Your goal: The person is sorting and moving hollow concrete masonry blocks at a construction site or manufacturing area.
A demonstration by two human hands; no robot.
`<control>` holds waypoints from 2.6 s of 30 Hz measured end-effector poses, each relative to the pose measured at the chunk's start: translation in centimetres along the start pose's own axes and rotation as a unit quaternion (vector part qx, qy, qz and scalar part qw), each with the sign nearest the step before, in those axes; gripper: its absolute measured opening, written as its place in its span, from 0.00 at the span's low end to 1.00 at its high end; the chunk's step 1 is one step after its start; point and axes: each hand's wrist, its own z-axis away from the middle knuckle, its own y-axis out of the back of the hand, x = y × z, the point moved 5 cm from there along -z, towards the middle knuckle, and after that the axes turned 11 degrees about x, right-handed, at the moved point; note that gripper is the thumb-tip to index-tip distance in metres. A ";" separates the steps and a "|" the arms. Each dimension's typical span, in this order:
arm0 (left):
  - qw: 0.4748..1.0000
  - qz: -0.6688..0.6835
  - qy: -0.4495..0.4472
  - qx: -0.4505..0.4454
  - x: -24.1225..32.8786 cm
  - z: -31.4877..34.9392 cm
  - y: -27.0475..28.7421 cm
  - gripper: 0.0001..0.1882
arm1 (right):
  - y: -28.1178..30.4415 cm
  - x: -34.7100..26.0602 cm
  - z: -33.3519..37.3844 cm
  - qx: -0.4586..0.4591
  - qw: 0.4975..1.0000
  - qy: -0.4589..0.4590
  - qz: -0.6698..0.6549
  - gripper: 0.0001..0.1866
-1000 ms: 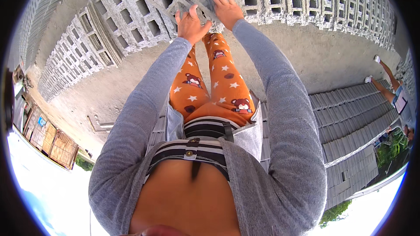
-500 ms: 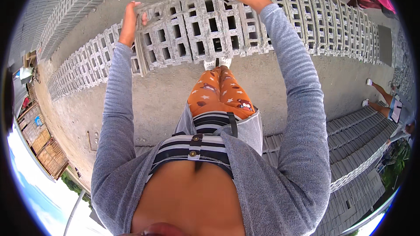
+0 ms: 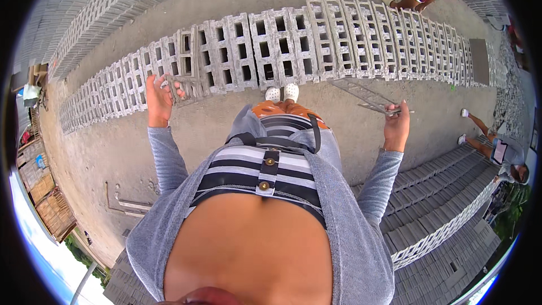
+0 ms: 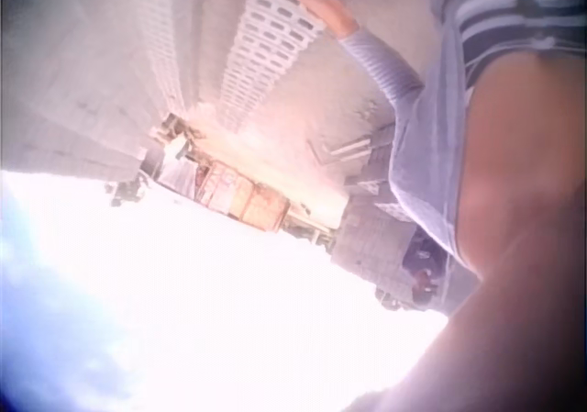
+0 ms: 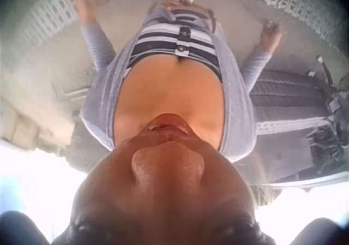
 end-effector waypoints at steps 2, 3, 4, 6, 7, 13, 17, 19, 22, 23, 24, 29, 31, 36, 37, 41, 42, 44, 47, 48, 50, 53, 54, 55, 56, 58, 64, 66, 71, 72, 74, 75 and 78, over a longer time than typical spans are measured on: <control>0.999 0.036 -0.014 0.003 0.1 0.0 1.7 0.32 | 4.2 0.5 1.6 0.030 0.998 -0.041 -0.032 0.17; 0.999 0.036 -0.015 -0.003 0.3 0.3 1.8 0.32 | 5.8 0.9 2.8 0.077 0.993 -0.083 -0.045 0.19; 0.998 0.053 -0.025 0.007 0.8 0.8 1.9 0.32 | 7.5 1.3 4.0 0.124 0.983 -0.125 -0.057 0.21; 0.996 0.081 -0.034 0.015 1.6 1.0 1.9 0.31 | 11.5 2.4 4.8 0.125 0.985 -0.085 -0.080 0.22; 0.996 0.081 -0.032 0.014 1.6 0.8 2.0 0.31 | 13.3 2.5 5.2 0.126 0.986 -0.049 -0.099 0.24; 0.997 0.074 -0.001 0.012 1.9 -1.3 1.1 0.29 | 13.3 -1.5 8.3 0.259 0.928 0.112 -0.245 0.12; 0.997 0.066 0.001 -0.031 2.9 -3.1 -3.2 0.27 | 11.3 -3.8 5.0 0.176 0.948 0.115 -0.241 0.08; 0.995 0.063 -0.029 -0.073 4.1 -3.8 -6.4 0.29 | 4.7 -4.5 4.4 0.159 0.958 0.115 -0.209 0.12; 0.991 0.047 -0.057 -0.113 6.0 -4.2 -11.9 0.28 | -6.8 -1.2 5.7 0.106 0.981 0.146 -0.071 0.14; 0.990 0.043 -0.057 -0.120 6.4 -4.3 -13.5 0.28 | -11.2 0.7 7.5 0.072 0.982 0.175 0.019 0.15; 0.989 0.041 -0.055 -0.129 6.7 -4.3 -15.1 0.28 | -15.5 2.8 10.0 0.048 0.973 0.214 0.076 0.16; 0.984 0.051 -0.047 -0.163 7.5 -1.7 -20.7 0.27 | -30.0 14.2 24.8 -0.337 0.927 0.062 0.153 0.12; 0.985 0.063 -0.060 -0.152 8.5 0.2 -20.8 0.28 | -31.7 13.3 25.2 -0.341 0.928 0.058 0.140 0.11; 0.987 0.023 -0.156 0.014 12.7 -1.3 -10.8 0.28 | -29.0 11.7 16.2 -0.276 0.949 -0.150 0.032 0.12; 0.987 0.023 -0.157 0.032 13.3 -1.5 -8.0 0.28 | -27.4 11.2 15.1 -0.255 0.951 -0.177 0.009 0.14; 0.977 0.060 -0.160 0.128 14.7 -1.1 3.5 0.27 | -19.7 7.1 11.5 -0.119 0.984 -0.080 0.107 0.10; 0.972 0.087 -0.155 0.151 14.7 -0.9 5.7 0.27 | -18.3 5.4 10.5 -0.056 0.991 -0.054 0.112 0.10; 0.971 0.116 -0.137 0.155 14.2 -1.3 8.4 0.27 | -15.4 2.1 7.7 0.036 0.996 0.019 0.078 0.10; 0.968 0.152 -0.112 0.167 12.8 -0.4 8.4 0.28 | -12.5 -2.6 4.0 0.121 0.982 0.128 0.064 0.10; 0.974 0.132 -0.094 0.158 12.2 -0.2 7.8 0.28 | -12.3 -4.0 3.7 0.151 0.973 0.164 0.066 0.10; 0.985 0.092 -0.061 0.133 10.4 -1.3 5.0 0.27 | -12.7 -6.4 4.7 0.168 0.957 0.225 0.079 0.11; 0.991 0.069 -0.046 0.107 8.2 -1.4 0.9 0.26 | -16.2 -6.4 7.1 0.184 0.939 0.283 0.061 0.14; 0.990 0.067 -0.048 0.111 7.4 -1.1 0.0 0.26 | -18.2 -4.0 7.7 0.162 0.947 0.276 0.041 0.15; 0.993 0.064 -0.048 0.085 6.9 -0.8 -1.7 0.26 | -20.0 -1.8 8.7 0.110 0.960 0.255 0.024 0.15; 0.995 0.063 -0.047 0.059 6.3 -0.5 -3.4 0.26 | -22.0 1.3 10.4 0.073 0.975 0.205 0.035 0.16; 0.996 0.084 -0.033 0.016 5.3 0.2 -8.8 0.25 | -25.2 8.6 15.5 -0.059 0.987 0.124 0.089 0.18; 0.988 -0.006 -0.097 -0.118 5.4 5.8 -19.6 0.28 | -28.9 17.4 24.0 -0.341 0.906 -0.085 0.234 0.08; 0.990 -0.011 -0.118 -0.070 6.4 5.6 -16.7 0.29 | -29.0 15.9 20.4 -0.320 0.917 -0.109 0.212 0.10; 0.990 -0.029 -0.139 0.013 9.3 4.8 -8.1 0.31 | -28.7 16.7 20.6 -0.333 0.887 -0.149 0.283 0.12; 0.991 -0.013 -0.133 -0.004 9.2 4.3 -6.9 0.31 | -28.6 17.9 21.3 -0.364 0.868 -0.097 0.324 0.13; 0.992 -0.008 -0.123 0.002 9.2 4.4 -5.4 0.31 | -28.2 19.4 22.2 -0.396 0.839 -0.064 0.367 0.14; 0.994 0.000 -0.113 0.008 8.8 4.7 -4.7 0.31 | -28.2 19.2 22.5 -0.400 0.836 -0.066 0.370 0.14; 0.996 -0.003 -0.086 -0.022 6.7 4.7 -4.6 0.32 | -27.9 18.2 22.6 -0.379 0.848 -0.154 0.336 0.14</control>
